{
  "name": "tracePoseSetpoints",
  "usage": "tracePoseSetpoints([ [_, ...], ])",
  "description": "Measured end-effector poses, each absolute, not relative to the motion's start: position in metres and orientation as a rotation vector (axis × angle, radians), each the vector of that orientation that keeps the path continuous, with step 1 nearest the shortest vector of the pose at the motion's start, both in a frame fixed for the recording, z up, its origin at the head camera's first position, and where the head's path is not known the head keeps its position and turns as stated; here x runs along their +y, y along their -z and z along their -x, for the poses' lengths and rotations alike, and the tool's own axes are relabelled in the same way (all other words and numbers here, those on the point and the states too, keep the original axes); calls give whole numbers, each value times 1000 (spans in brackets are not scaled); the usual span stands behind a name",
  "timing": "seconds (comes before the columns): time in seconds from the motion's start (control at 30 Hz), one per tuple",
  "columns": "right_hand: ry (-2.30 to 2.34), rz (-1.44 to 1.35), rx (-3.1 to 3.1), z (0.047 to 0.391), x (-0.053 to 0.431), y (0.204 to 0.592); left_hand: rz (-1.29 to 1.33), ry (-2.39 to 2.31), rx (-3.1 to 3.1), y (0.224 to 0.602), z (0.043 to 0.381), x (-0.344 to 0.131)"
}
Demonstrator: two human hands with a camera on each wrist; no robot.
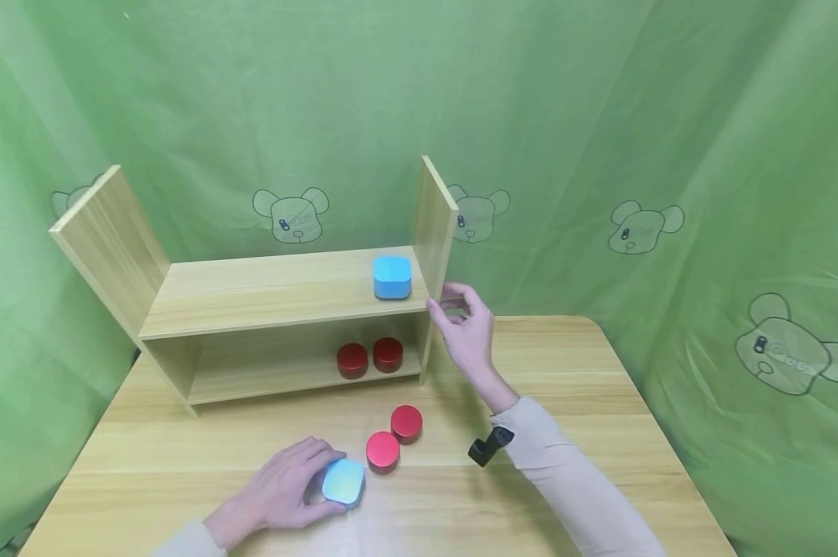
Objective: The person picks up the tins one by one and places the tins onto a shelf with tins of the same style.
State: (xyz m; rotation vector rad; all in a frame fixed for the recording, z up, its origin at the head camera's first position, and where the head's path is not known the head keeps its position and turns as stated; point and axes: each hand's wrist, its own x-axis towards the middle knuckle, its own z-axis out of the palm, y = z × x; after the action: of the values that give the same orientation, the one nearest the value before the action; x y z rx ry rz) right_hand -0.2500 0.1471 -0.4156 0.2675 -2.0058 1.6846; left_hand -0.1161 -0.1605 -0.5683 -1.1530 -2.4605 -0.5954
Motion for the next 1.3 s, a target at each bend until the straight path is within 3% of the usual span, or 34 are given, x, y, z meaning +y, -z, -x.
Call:
tracePoseSetpoints([
  [0.87, -1687, -263, -2003, 251, 148, 416, 1065, 593, -2298, 554, 135, -154],
  [1.3, -1677, -270, -2004, 251, 147, 417, 1071, 578, -2230, 522, 152, -148],
])
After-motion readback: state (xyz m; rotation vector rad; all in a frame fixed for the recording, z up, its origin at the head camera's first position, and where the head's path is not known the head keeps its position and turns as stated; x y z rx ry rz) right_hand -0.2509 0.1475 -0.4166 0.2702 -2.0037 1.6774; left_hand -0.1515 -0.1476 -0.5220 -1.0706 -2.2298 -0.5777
